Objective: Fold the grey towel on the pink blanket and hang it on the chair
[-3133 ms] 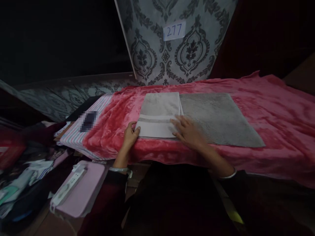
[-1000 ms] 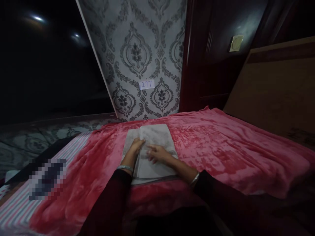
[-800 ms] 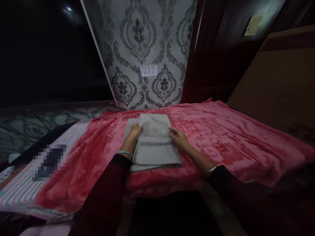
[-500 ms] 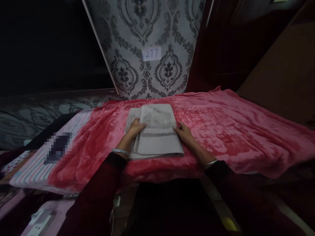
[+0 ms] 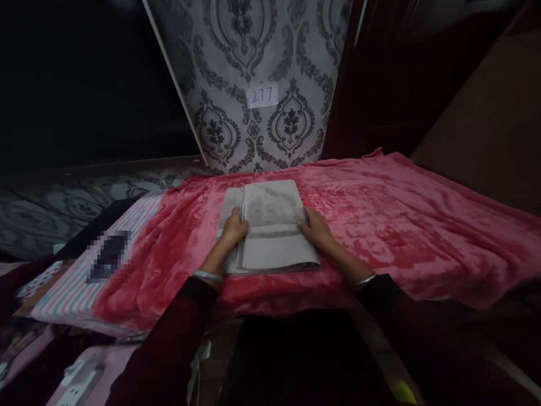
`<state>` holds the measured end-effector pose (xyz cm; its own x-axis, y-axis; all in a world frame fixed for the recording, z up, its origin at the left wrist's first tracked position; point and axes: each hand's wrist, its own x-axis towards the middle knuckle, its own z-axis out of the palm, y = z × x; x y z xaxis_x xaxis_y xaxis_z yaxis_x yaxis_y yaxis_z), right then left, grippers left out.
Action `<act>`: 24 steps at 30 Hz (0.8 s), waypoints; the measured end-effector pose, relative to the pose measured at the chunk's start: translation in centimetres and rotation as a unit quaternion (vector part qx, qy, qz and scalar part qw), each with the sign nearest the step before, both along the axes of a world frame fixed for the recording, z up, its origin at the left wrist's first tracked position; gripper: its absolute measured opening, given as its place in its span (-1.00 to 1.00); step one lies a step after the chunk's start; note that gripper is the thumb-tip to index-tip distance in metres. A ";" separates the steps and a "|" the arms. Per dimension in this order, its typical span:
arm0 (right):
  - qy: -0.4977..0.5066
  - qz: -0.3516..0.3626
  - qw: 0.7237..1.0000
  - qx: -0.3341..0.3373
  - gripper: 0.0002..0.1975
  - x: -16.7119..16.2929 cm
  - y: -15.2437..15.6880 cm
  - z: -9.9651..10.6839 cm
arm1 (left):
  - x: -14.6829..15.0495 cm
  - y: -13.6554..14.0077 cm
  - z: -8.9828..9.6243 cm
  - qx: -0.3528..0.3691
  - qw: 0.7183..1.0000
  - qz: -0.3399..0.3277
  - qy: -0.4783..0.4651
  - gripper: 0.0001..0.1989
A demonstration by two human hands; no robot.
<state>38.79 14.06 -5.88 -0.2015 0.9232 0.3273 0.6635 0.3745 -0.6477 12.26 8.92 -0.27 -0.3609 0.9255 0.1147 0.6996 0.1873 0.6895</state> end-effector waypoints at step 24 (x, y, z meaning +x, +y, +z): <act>-0.219 0.072 0.971 0.058 -0.45 -7.5 5.5 8.7 | 3.5 7.8 3.4 -0.108 0.925 -0.206 0.300 -0.42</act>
